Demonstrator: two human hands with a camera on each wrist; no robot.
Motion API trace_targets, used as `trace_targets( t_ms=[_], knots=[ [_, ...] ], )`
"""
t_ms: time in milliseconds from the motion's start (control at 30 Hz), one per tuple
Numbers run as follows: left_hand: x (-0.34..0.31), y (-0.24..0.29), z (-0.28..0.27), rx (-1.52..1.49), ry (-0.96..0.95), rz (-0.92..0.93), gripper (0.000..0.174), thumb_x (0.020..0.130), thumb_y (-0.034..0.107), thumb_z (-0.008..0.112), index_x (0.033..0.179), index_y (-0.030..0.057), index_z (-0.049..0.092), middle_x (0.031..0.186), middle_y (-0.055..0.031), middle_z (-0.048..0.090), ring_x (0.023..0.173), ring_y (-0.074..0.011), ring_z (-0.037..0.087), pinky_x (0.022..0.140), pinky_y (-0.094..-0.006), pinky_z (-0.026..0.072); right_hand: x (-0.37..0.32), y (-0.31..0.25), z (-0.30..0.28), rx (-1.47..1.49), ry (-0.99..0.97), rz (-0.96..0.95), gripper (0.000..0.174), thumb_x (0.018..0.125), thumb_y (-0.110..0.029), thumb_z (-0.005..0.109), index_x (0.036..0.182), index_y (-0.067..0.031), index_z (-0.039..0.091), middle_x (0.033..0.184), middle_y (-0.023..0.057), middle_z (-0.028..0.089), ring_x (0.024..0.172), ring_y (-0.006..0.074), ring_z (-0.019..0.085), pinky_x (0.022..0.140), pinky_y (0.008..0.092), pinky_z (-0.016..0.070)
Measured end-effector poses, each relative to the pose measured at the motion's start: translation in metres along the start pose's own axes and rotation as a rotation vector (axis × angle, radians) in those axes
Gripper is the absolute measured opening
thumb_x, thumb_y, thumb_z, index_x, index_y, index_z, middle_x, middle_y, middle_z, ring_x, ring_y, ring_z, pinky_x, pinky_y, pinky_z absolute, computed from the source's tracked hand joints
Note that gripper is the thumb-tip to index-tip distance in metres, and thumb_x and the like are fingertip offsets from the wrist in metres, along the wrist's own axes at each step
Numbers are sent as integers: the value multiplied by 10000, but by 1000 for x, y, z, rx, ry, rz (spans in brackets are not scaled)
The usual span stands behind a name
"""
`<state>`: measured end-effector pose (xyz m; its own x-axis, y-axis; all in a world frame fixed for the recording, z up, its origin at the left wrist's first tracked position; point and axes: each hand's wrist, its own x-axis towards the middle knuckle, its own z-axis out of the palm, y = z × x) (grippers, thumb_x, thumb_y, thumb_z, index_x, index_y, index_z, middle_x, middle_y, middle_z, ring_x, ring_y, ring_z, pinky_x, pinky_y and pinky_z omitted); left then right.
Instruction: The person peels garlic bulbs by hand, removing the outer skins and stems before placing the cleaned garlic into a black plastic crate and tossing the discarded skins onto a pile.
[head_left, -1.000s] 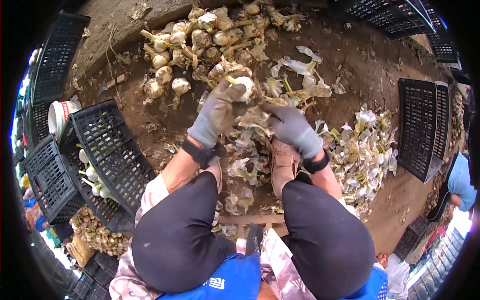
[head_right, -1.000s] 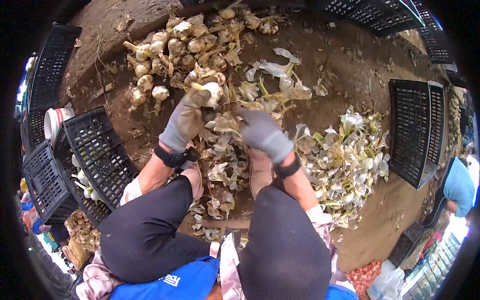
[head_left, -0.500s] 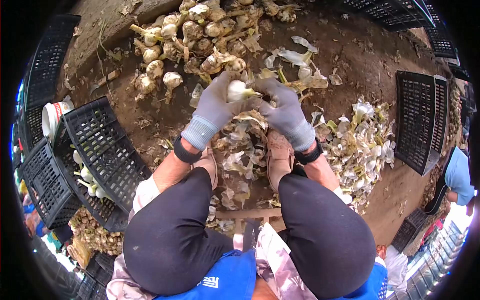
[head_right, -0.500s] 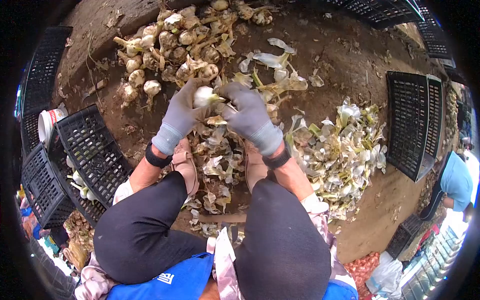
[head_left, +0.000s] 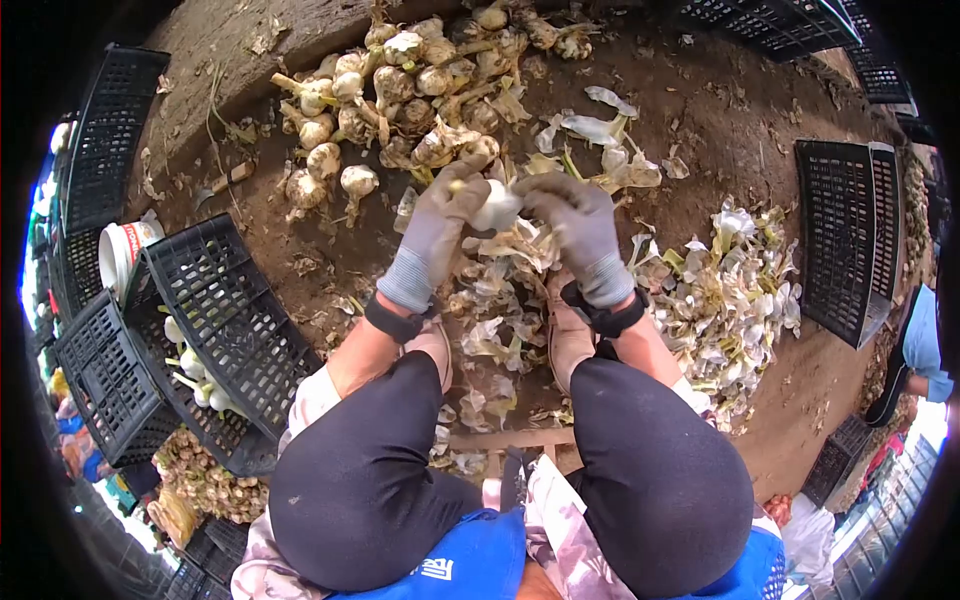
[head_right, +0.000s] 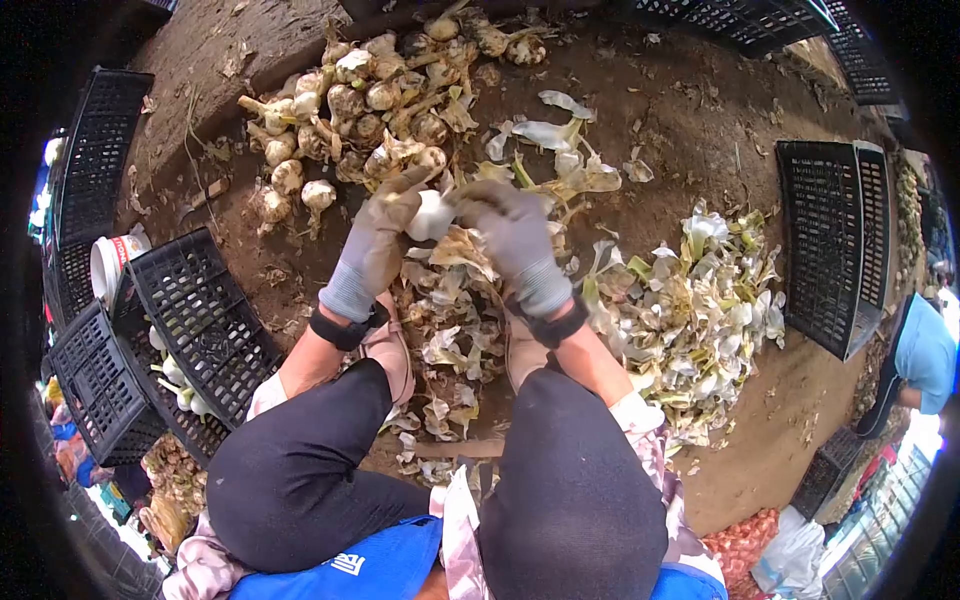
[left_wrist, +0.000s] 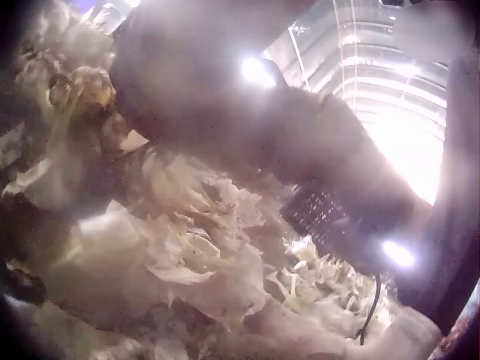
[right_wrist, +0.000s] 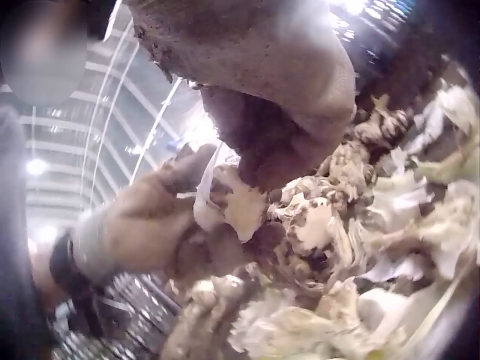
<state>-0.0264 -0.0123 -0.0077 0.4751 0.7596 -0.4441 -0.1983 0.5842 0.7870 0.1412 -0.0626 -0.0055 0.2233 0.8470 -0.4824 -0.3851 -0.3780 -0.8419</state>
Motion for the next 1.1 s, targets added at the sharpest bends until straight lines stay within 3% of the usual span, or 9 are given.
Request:
trace_targets(
  t_ms=[67, 167, 233, 267, 467, 533, 633, 700, 1100],
  knots=[
    [3, -16, -7, 96, 37, 72, 408, 911, 227, 541, 1244, 8, 456, 1064, -64, 578, 910, -137, 590, 712, -274, 525, -2, 14, 6, -383, -219, -640, 131, 817, -34, 580, 925, 5, 644, 852, 94, 657, 726, 171, 621, 704, 243, 492],
    [14, -24, -12, -127, 203, 45, 322, 926, 216, 507, 1180, 18, 502, 1141, -122, 579, 931, -187, 605, 693, -336, 540, 5, 3, -1, -502, -170, -793, 105, 786, -63, 623, 872, -3, 623, 864, 114, 636, 707, 194, 619, 660, 273, 496],
    [4, 2, -1, -256, 123, 18, 321, 922, 232, 513, 1168, 26, 506, 1141, -129, 584, 925, -190, 609, 673, -351, 548, 14, 2, -23, -436, 169, -604, 96, 787, -96, 638, 840, -17, 622, 834, 112, 638, 700, 216, 619, 612, 305, 491],
    [0, 11, 2, -381, 41, -13, 320, 918, 247, 520, 1156, 34, 510, 1140, -137, 589, 920, -194, 613, 653, -366, 556, 29, 1, -46, -922, 396, -724, 200, 798, -151, 646, 954, -29, 619, 828, 112, 646, 727, 223, 633, 614, 293, 494],
    [5, -5, -10, -424, -25, -78, 451, 900, 393, 524, 1113, -4, 545, 1028, -112, 619, 854, -169, 605, 716, -337, 536, 4, -10, -47, -1107, 94, -418, 449, 810, -227, 662, 1206, -51, 545, 933, 133, 667, 821, 214, 646, 647, 273, 496],
    [5, -5, -3, -336, 87, 8, 434, 912, 368, 523, 1083, -29, 564, 984, -94, 620, 822, -161, 596, 741, -318, 521, -8, -19, -14, -127, -170, -6, 485, 806, -228, 679, 1224, -29, 532, 999, 108, 660, 854, 155, 628, 670, 257, 489],
    [6, -5, 12, -273, 174, 67, 305, 918, 204, 513, 1100, -37, 554, 997, -105, 619, 832, -170, 600, 711, -290, 521, -8, -17, 18, -146, -141, 86, 514, 781, -215, 720, 1181, 43, 525, 1008, 68, 621, 855, 102, 576, 707, 247, 485],
    [6, -2, 16, -277, 200, 45, 232, 905, 76, 499, 1100, -36, 553, 1010, -109, 613, 848, -180, 599, 703, -252, 513, -7, -15, 24, -101, -118, 39, 499, 784, -214, 720, 1171, 39, 531, 999, 68, 623, 849, 99, 576, 705, 241, 483],
    [9, -2, 7, -446, 166, -37, 353, 972, 194, 373, 1189, -61, 486, 1116, -145, 574, 971, -230, 580, 868, -360, 483, 8, 9, -5, 75, -203, 41, 473, 819, -40, 609, 1239, 102, 446, 1140, 137, 579, 993, 164, 590, 822, 249, 478]
  ],
)
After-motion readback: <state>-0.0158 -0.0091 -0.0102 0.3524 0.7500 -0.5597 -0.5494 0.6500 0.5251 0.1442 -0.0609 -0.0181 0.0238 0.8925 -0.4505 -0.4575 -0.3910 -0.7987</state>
